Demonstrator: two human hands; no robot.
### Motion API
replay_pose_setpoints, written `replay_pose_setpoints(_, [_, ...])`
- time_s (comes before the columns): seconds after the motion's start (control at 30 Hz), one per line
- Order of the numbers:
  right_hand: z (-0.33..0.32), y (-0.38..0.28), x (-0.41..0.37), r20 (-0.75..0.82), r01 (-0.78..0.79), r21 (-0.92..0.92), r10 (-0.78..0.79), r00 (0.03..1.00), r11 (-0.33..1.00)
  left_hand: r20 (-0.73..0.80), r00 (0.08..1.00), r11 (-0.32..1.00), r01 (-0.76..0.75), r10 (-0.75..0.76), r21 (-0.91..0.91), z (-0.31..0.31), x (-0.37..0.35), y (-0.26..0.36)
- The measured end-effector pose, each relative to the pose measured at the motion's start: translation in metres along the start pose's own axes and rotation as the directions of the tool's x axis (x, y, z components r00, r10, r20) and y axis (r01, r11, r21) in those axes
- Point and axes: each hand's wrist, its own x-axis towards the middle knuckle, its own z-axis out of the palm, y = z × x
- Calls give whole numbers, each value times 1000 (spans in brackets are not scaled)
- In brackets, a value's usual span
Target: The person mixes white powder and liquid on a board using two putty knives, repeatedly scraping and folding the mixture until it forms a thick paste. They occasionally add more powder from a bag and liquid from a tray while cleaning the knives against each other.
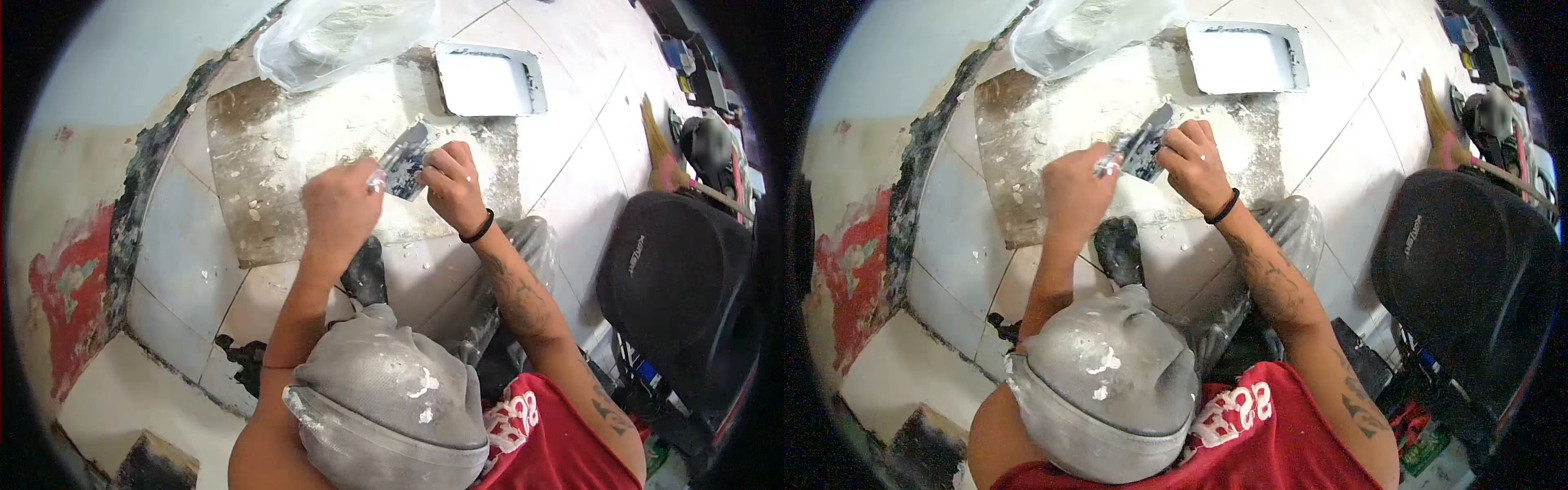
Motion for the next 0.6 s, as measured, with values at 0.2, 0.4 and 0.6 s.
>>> replay_pose_setpoints(0.2, [-2,-11,17,-64,42,29,-40,997,999,8,1000,999,7,-7,41,23,9,-21])
replay_pose_setpoints(0.4, [-19,-6,9,60,-16,-68,20,998,998,-50,984,985,172,-170,18,14,11,-29])
replay_pose_setpoints(0.6, [-5,3,8,47,-32,-92,36,998,995,19,999,999,46,-46,-2,3,-9,0])
